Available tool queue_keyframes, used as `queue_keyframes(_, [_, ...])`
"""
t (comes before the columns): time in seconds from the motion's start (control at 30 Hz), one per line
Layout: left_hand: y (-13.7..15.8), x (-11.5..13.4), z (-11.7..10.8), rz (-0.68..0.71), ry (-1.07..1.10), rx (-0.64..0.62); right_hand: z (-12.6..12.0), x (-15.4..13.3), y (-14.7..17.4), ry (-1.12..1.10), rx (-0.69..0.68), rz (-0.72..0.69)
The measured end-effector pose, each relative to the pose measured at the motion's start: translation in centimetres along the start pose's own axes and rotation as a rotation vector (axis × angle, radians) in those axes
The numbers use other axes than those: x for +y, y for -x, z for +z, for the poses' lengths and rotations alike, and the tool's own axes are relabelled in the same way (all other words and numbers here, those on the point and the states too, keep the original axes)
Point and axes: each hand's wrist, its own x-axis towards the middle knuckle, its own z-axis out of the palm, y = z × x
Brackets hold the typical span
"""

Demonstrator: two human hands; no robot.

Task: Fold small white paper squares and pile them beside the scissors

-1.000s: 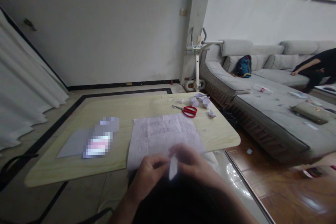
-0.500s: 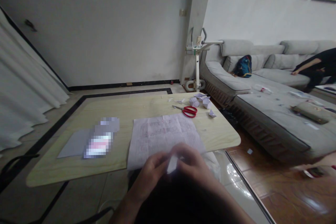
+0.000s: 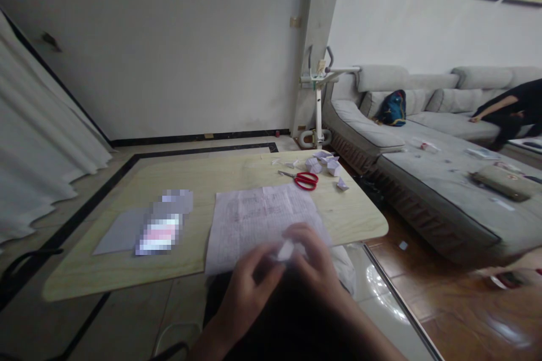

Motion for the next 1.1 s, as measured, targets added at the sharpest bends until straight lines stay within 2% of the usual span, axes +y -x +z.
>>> queue_keyframes(0.2, [-0.1,-0.2,0.3,0.239,-0.157,0.082,0.5,0.3,0.6,-0.043,0.020,0.015])
queue_keyframes(0.37, [-0.2,-0.2,0.0,0.387,-0.220,0.083,0.5,0.0,0.9,-0.059,-0.035,-0.002])
queue_keyframes(0.57, [-0.6,-1.0,-0.3,0.532,-0.349,0.110,0.6,-0.2,1.1,-0.077,-0.040,-0.010])
queue_keyframes(0.87, [-0.5,-0.8,-0.2,0.538,-0.375,0.092,1.3,-0.1,1.0,-0.158,0.040,0.131])
queue_keyframes(0.97, [-0.5,-0.8,0.1,0.495,-0.292,0.100,1.4,-0.5,0.8,-0.213,0.047,0.163])
queue_keyframes(1.1, [-0.6,-0.7,0.4,0.371,-0.109,0.142,1.4,-1.1,0.4,-0.287,-0.015,0.248])
